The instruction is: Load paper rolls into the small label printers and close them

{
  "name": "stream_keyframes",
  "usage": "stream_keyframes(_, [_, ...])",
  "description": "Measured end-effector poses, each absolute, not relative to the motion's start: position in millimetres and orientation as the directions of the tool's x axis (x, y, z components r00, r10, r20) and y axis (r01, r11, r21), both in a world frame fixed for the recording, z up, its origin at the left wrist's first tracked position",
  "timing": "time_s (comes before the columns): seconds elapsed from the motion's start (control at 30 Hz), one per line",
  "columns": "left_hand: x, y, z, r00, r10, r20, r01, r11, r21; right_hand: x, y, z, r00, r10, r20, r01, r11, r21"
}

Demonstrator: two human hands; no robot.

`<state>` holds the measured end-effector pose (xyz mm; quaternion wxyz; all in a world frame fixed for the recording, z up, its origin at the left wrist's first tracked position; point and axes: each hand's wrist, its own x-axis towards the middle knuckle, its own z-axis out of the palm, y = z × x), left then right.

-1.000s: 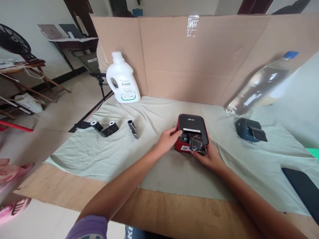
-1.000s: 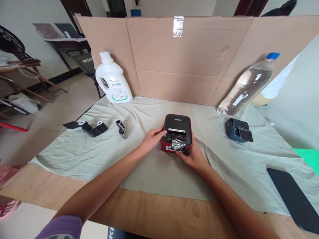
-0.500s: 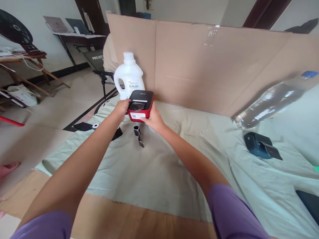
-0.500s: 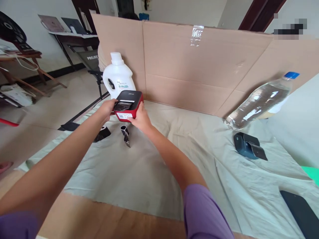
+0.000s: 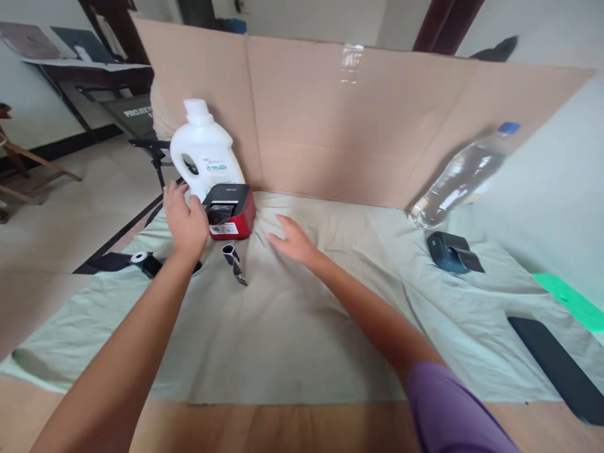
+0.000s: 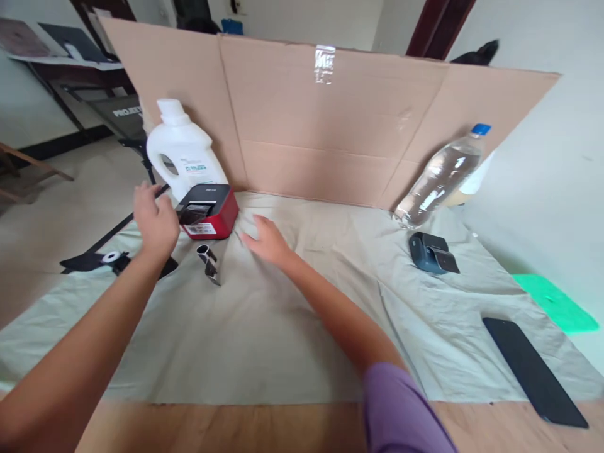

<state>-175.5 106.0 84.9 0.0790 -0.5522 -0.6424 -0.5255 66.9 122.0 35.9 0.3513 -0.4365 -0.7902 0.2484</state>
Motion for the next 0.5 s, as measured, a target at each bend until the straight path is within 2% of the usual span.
stream_keyframes(0.07, [-135,65,83,-0.189,0.576,0.796,0.835,-0.332,0.439,149,90,32,-0.304,0.887,0.346,0.611,0.461,-0.644])
stream_keyframes(0.1, [-111,43,79,-0.05,0.64,0.766,0.809,-0.424,0.408,196,71,30,-0.214,0.912,0.351,0.673,0.398,-0.624])
stream_keyframes(0.13, [-85,20,72,0.127,0.7,0.703,0.759,-0.525,0.385,243,50,27,-0.12,0.932,0.341,0.741,0.313,-0.594])
stream_keyframes(0.17, [-59,-1,63,0.368,0.728,0.579,0.694,-0.629,0.351,289,29,25,-0.033,0.945,0.326,0.802,0.219,-0.556])
stream_keyframes(0.2, [-34,-19,53,0.547,0.717,0.432,0.638,-0.691,0.34,333,8,24,0.07,0.942,0.329,0.851,0.115,-0.513])
stream_keyframes(0.23, [-12,-34,44,0.655,0.689,0.309,0.601,-0.723,0.34,372,-10,25,0.195,0.907,0.374,0.884,0.002,-0.468])
stream_keyframes(0.3, [20,-54,27,0.785,0.6,0.151,0.529,-0.778,0.34,433,-34,32,0.398,0.747,0.532,0.896,-0.191,-0.402])
stream_keyframes(0.37, [35,-65,14,0.836,0.542,0.082,0.49,-0.807,0.33,470,-40,43,0.519,0.611,0.597,0.853,-0.325,-0.408])
stream_keyframes(0.43, [36,-71,8,0.856,0.515,0.05,0.478,-0.823,0.307,486,-28,54,0.616,0.615,0.493,0.784,-0.416,-0.46])
stream_keyframes(0.5, [33,-75,6,0.865,0.5,0.034,0.472,-0.836,0.28,490,-6,62,0.653,0.684,0.326,0.737,-0.475,-0.481])
